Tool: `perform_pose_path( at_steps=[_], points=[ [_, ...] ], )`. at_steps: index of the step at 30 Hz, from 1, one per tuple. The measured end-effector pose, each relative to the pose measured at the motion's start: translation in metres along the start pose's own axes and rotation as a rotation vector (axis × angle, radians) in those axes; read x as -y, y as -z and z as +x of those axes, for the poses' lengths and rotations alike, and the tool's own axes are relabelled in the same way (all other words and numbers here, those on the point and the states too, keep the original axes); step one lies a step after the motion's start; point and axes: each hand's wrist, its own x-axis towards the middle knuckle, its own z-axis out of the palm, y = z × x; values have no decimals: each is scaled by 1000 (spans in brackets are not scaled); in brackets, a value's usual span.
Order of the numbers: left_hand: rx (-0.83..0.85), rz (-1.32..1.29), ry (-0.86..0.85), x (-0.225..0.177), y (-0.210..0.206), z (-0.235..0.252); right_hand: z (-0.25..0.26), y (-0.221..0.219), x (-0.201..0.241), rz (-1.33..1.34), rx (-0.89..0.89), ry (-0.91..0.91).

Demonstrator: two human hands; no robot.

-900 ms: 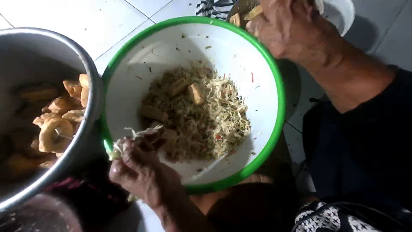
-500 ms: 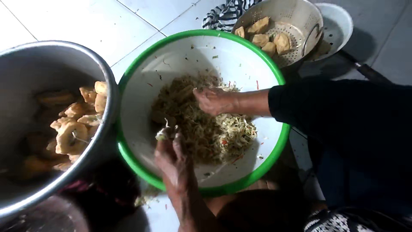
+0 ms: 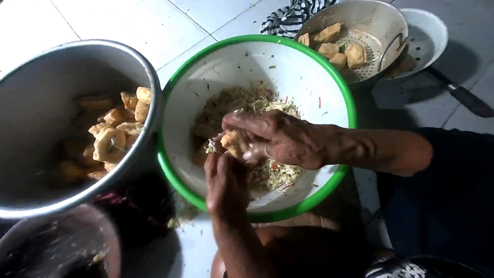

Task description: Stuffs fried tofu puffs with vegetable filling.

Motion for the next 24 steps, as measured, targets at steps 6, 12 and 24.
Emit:
perform_pose_path(
  at_steps=[6,12,24],
  points=[
    [-2,-127,109,-3,-7,2,-5,-3,3,-285,-75,-64],
    [29,-88,85,-1,-11,0,5,-10,-8,-320,-105,-13],
    [67,-14,5,1,-9,1,8,5,-19,64,-81,-103]
  ],
)
